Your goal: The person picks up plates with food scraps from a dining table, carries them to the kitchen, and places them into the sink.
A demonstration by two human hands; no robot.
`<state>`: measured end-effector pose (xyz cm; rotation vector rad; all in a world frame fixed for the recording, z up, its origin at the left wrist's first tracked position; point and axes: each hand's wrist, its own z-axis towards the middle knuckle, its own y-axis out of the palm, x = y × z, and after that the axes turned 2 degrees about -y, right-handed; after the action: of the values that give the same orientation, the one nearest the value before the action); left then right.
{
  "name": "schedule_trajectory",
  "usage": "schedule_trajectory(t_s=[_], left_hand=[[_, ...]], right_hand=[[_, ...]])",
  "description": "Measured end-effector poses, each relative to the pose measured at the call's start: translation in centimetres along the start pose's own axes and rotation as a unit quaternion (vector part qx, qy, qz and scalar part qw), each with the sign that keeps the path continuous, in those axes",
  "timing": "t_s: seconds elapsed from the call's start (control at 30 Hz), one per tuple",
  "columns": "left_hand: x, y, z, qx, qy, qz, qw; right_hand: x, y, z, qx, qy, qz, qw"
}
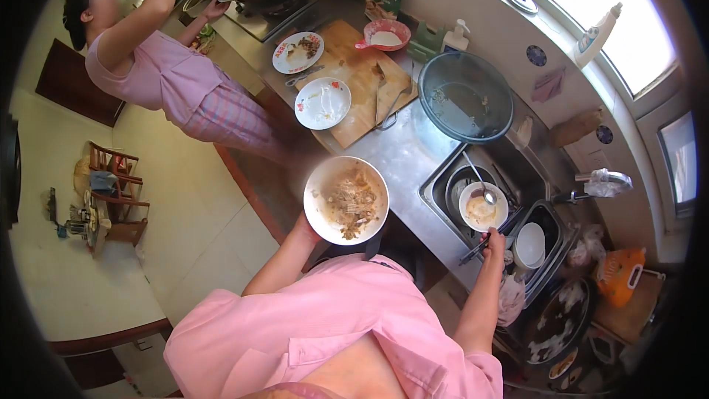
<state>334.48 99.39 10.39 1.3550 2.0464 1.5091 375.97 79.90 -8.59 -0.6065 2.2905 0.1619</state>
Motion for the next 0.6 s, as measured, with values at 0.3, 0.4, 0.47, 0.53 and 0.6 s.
schedule_trajectory(t_s=[0.3,0.4,0.47,0.53,0.6], left_hand=[[-1.9,0.8,2.5,0.010,0.027,0.003,1.000],[-3.2,1.5,1.5,0.046,0.053,-0.005,0.998],[-3.7,2.1,1.0,0.062,0.065,-0.008,0.996],[-4.4,2.5,0.7,0.075,0.076,-0.009,0.994],[-4.8,3.2,0.1,0.092,0.090,-0.012,0.992]], right_hand=[[1.6,-1.9,6.8,-0.022,0.076,0.001,0.997],[2.4,-1.3,7.9,-0.022,0.107,-0.034,0.993],[2.9,-0.9,8.4,-0.045,0.109,-0.041,0.992],[3.5,-0.4,8.8,-0.023,0.138,-0.016,0.990],[4.1,-0.2,9.8,-0.020,0.135,-0.022,0.990]])
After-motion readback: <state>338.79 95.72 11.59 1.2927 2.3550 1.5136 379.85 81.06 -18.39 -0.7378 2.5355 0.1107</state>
